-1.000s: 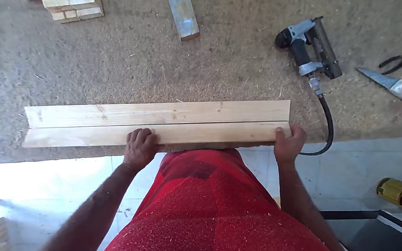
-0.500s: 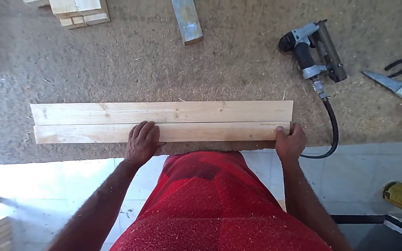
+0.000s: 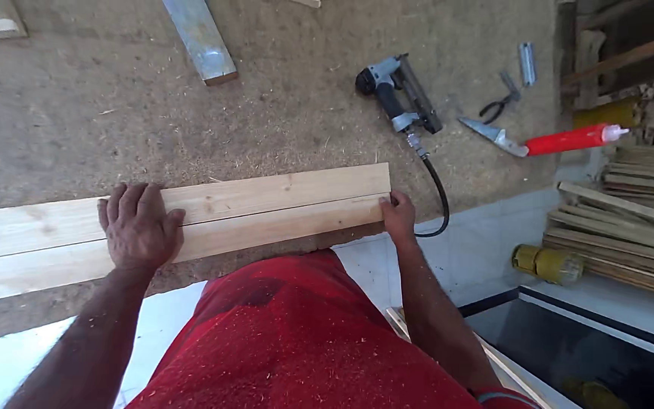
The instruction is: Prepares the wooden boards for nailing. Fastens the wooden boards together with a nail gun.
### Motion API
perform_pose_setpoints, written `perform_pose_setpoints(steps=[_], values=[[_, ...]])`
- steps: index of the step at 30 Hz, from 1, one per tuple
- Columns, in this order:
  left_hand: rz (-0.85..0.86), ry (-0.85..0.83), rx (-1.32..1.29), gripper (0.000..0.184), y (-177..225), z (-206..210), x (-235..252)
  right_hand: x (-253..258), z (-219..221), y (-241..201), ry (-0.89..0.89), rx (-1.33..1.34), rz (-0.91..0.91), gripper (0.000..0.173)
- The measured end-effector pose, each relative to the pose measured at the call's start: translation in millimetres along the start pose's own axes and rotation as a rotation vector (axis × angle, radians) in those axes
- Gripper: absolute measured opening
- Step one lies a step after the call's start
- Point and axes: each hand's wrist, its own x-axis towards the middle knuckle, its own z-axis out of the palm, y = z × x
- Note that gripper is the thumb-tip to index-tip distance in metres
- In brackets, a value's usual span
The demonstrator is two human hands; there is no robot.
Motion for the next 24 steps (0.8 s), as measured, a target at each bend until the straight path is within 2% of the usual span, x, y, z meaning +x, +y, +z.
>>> perform_pose_setpoints(steps=[11, 13, 15, 17, 18, 21, 24], values=[[-0.044, 0.044, 0.002, 0.073, 3.7, 0.3, 0.6, 7.5, -6.2, 7.4, -0.061, 0.028, -0.050, 0.040], [-0.052, 0.044, 0.029, 0.072, 5.1, 0.7, 1.6, 3.8, -5.0, -0.7, -0.029, -0.050, -0.030, 0.042], [-0.062, 0.033, 0.052, 0.072, 7.9, 0.4, 2.3, -9.3, 0.4, -22.0, 0.074, -0.246, -0.062, 0.051], [-0.070, 0.023, 0.068, 0.071, 9.1, -0.9, 3.1, -23.7, 16.1, -51.2, 0.148, -0.364, -0.220, 0.061], [-0.075, 0.020, 0.074, 0.071, 8.6, -1.0, 2.5, -29.9, 28.9, -64.4, 0.128, -0.371, -0.332, 0.062], [-0.075, 0.038, 0.100, 0.070, 6.9, 1.7, 2.3, -41.5, 79.3, -95.8, -0.051, -0.395, -0.651, 0.067], [-0.074, 0.051, 0.112, 0.071, 5.5, 4.4, 2.9, -44.6, 122.1, -104.5, -0.131, -0.571, -0.819, 0.087]])
